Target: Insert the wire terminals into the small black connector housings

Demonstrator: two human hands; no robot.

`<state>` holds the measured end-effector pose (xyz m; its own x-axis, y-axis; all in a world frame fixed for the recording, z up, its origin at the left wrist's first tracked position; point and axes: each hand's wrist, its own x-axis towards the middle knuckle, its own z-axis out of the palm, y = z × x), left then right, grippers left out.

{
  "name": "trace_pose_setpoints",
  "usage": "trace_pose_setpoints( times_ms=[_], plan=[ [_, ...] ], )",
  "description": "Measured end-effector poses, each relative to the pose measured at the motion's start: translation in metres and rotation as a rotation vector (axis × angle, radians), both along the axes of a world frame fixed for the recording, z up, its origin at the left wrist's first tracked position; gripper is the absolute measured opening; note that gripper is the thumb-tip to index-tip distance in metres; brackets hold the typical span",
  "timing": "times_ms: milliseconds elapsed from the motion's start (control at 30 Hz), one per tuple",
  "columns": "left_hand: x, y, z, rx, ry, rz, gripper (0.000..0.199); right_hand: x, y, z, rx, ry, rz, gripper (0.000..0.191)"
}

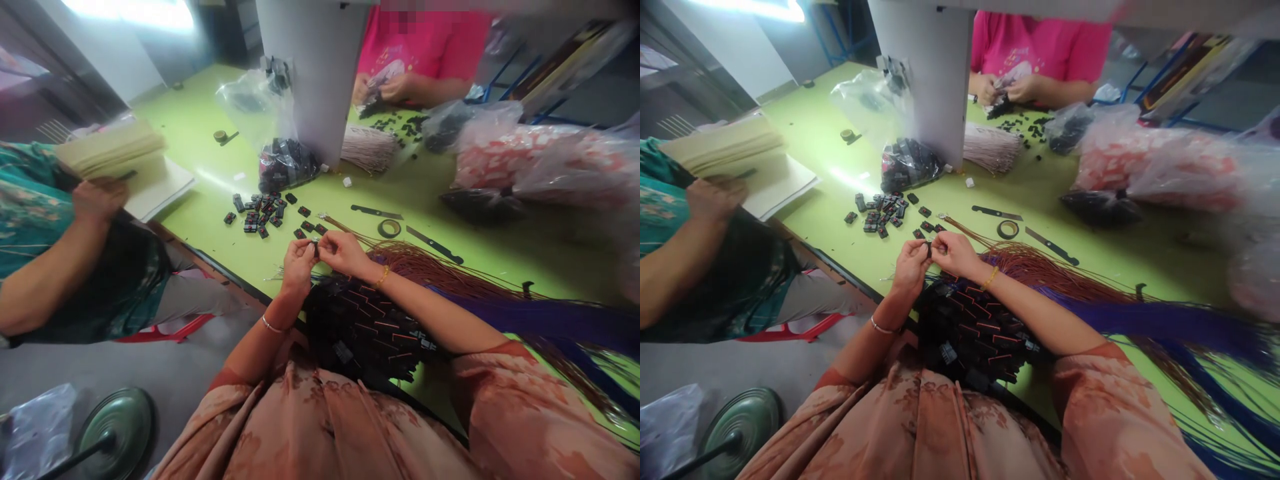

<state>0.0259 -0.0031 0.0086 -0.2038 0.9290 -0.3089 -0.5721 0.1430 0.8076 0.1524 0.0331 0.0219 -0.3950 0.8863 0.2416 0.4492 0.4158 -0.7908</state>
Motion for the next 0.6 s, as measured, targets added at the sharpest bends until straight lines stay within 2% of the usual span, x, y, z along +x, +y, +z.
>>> trace_pose_setpoints(
  times_ms=[100,267,400,500,567,600],
  plan=[
    [0.000,0.000,-0.001,-0.009,-0.004,-0.019,0.020,0.002,-0.001,0.002,0.133,-0.074,0.035,0.007],
    [-0.002,0.000,-0.002,0.001,0.000,0.017,0.021,0.003,-0.002,0.001,0.089,-0.119,0.061,0.008],
    [-0.001,-0.001,-0.006,0.019,0.051,0.016,0.023,0.000,-0.004,0.002,0.113,-0.227,0.033,0.010],
    [-0.001,-0.001,-0.007,0.028,0.079,0.000,0.026,0.004,0.005,0.008,0.079,-0.279,0.045,0.017],
    [-0.002,-0.001,-0.005,0.028,0.075,-0.026,0.029,0.012,0.021,0.010,0.030,-0.302,-0.030,0.024],
    [-0.002,-0.001,-0.004,0.028,0.071,-0.042,0.029,0.016,0.031,0.010,0.015,-0.333,-0.120,0.026]
  ],
)
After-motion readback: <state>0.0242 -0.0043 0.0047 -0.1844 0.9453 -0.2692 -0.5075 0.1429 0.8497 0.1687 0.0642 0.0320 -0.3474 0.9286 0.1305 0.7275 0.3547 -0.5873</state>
